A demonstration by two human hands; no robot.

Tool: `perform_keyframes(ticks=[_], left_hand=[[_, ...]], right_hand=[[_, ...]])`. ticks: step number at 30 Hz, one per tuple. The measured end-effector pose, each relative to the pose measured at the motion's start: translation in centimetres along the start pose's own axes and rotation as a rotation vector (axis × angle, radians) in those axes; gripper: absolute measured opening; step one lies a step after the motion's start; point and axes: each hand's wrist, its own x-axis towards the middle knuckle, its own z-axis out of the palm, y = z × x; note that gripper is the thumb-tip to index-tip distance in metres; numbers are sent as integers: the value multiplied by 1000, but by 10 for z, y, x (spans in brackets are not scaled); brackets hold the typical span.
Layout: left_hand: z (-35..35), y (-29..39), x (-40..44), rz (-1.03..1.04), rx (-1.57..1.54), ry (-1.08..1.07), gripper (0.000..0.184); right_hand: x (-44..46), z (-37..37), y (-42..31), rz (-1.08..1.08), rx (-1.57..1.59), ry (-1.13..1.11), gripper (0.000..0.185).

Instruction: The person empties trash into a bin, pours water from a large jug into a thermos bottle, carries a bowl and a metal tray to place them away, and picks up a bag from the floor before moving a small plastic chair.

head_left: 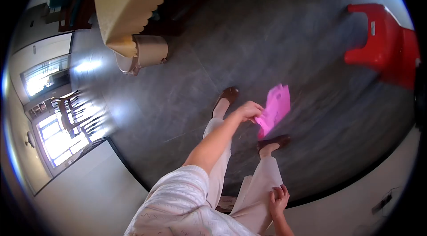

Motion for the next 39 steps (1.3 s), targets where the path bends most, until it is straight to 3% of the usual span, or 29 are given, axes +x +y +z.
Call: perform_keyframes(ticks=[4,6,14,16,22,25,30,33,36,39], left_hand=[[-77,33,-48,348,-150,147,27],[-110,75,-82,410,-159,335,26],[-289,205,-104,671,-466,460,21],[-315,228,-105,762,-474,514,23],[-398,260,-94,916,-711,391,22],[-394,272,-102,981,-912,484,28],[-397,247,-101,658,-959,692,22],[-355,213,-120,526,-498,519,17],[-307,172,-154,337,-169,464,37],[-268,135,-181,224,-157,415,35]], right_hand=[[0,8,-15,-7,-63,-4,22],[0,10,-21,10,-101,-12,22],[4,30,-62,61,-161,12,22],[6,39,-72,74,-191,14,22],[10,59,-105,133,-282,-19,24],[13,64,-110,158,-338,-79,28],[18,49,-122,159,-326,-204,31],[24,16,-121,99,-188,-171,30],[33,-43,-115,421,251,-172,23],[41,-127,-118,565,440,-83,25]])
